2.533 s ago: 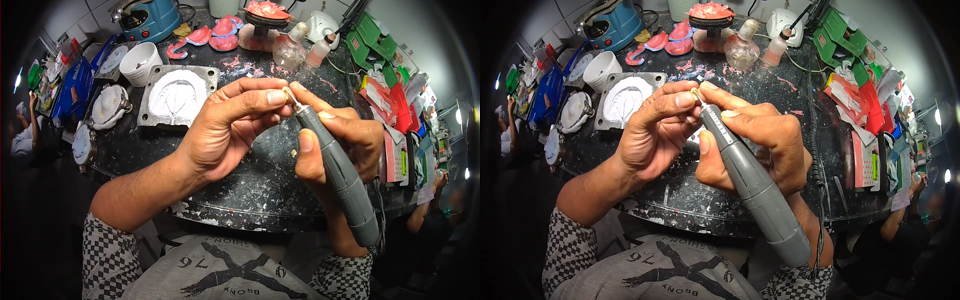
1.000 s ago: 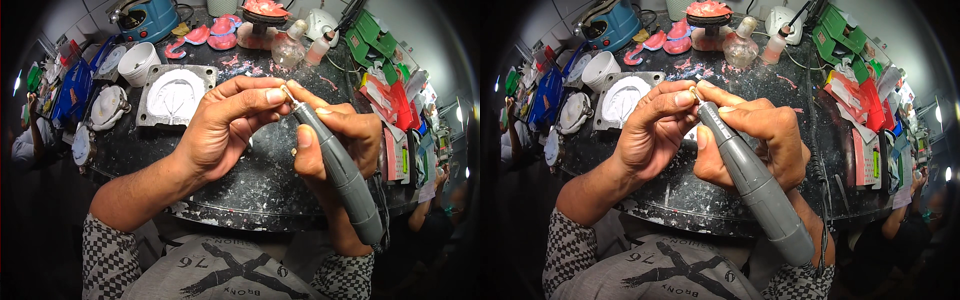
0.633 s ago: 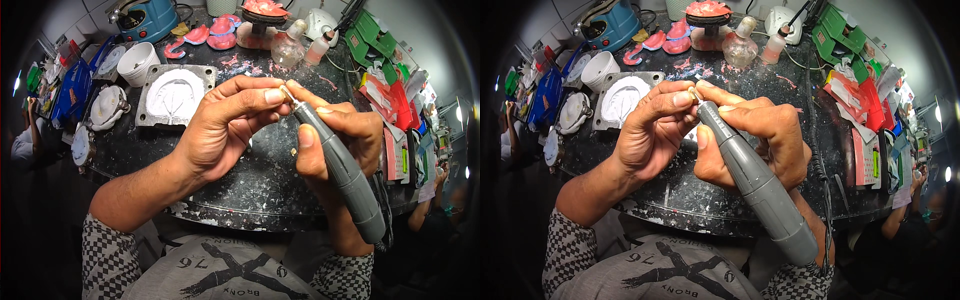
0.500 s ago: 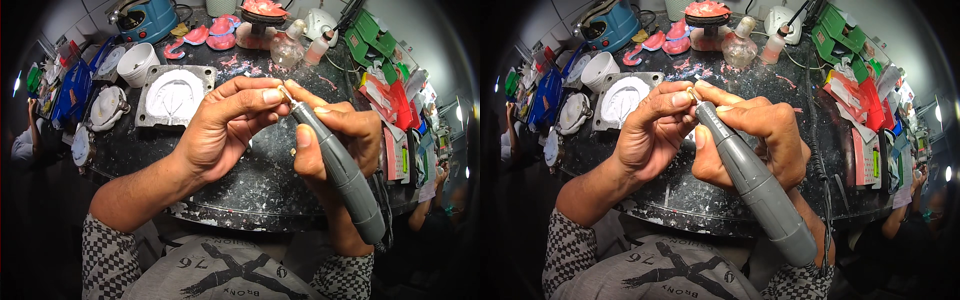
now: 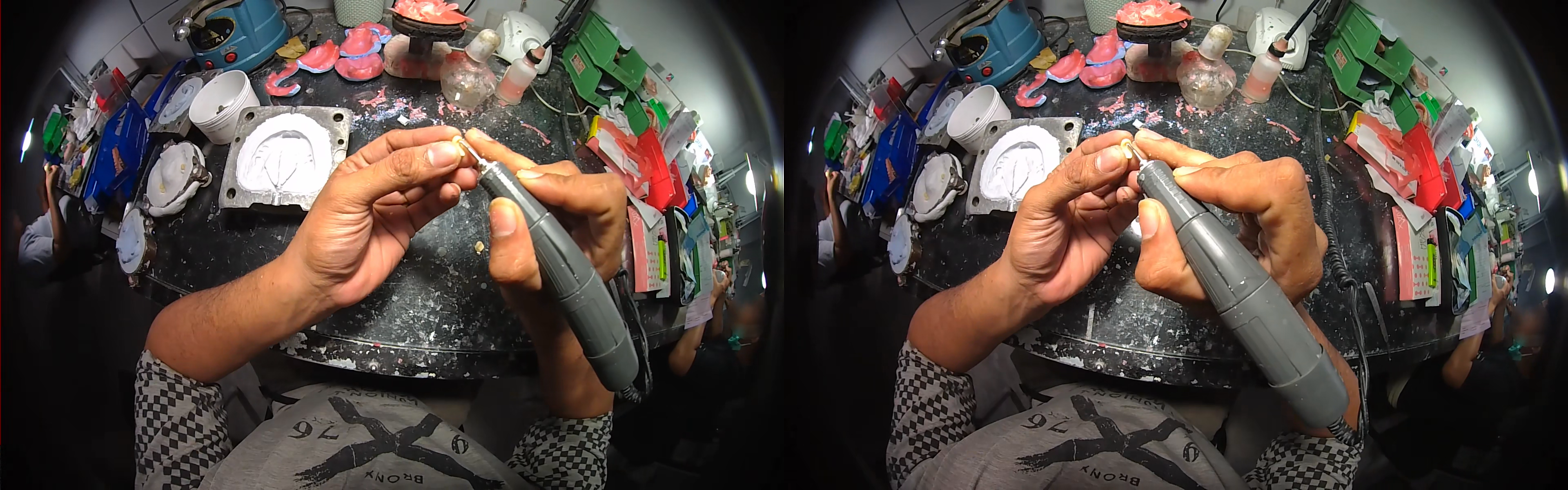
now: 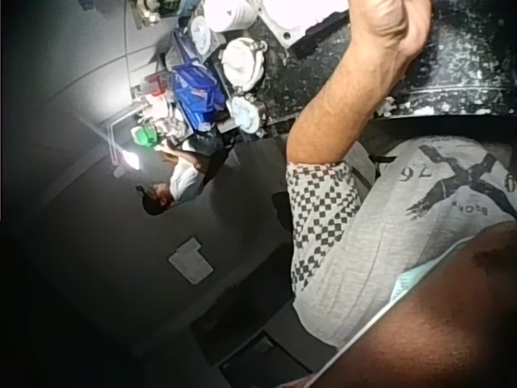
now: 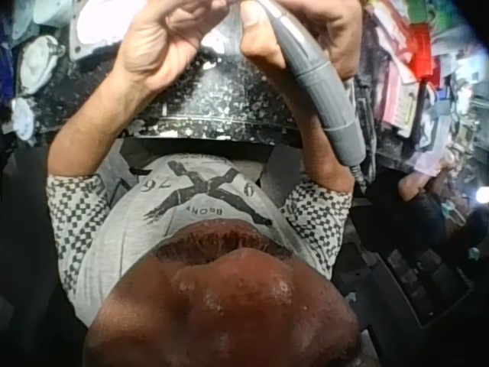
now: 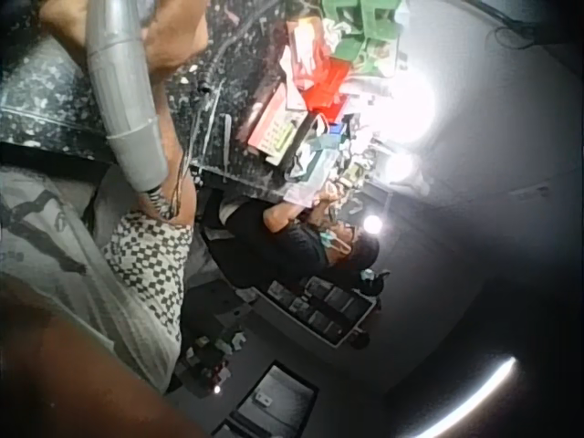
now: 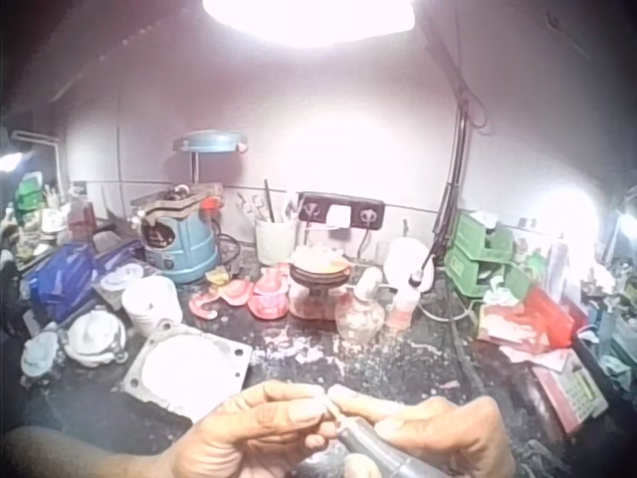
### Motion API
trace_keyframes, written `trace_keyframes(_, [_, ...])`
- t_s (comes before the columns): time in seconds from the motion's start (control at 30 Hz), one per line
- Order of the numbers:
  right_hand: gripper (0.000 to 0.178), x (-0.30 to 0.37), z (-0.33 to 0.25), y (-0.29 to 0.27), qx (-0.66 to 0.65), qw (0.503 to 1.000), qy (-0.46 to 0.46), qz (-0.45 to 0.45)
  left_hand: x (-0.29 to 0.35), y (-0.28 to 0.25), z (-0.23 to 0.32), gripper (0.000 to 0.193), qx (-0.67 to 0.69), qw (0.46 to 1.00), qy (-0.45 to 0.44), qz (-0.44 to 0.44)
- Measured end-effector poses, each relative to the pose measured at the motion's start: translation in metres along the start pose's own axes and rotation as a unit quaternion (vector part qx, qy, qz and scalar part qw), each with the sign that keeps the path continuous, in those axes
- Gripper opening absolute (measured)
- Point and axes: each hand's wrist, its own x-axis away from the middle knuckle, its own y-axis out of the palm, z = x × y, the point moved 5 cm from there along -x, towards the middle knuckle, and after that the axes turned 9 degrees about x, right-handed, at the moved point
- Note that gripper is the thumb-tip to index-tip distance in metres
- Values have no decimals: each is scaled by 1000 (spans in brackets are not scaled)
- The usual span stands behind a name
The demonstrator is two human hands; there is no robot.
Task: The person uses a rotary tool to polish small dental components by hand, and uses a probe to scrape the interior of a metal mold. They also sort dental pieces within a plastic container by hand.
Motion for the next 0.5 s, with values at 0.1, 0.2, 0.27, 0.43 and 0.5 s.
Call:
trace_keyframes(0.1, [33,-1,-1,0,8,1000,9,-2,0,1,0,22,-3,1000,0,-3])
trace_keyframes(0.2, [32,-1,-1,0,10,1000,5,5,0,0,0,22,-13,1000,5,7])
trace_keyframes(0.27, [32,-1,-2,0,15,1000,17,1,0,0,1,22,-20,1000,10,13])
trace_keyframes(0.43, [32,-2,-2,0,12,999,34,5,0,0,3,21,-28,999,17,1])
trace_keyframes(0.5, [32,-2,-1,0,12,999,32,7,-1,-1,3,21,-35,999,14,0])
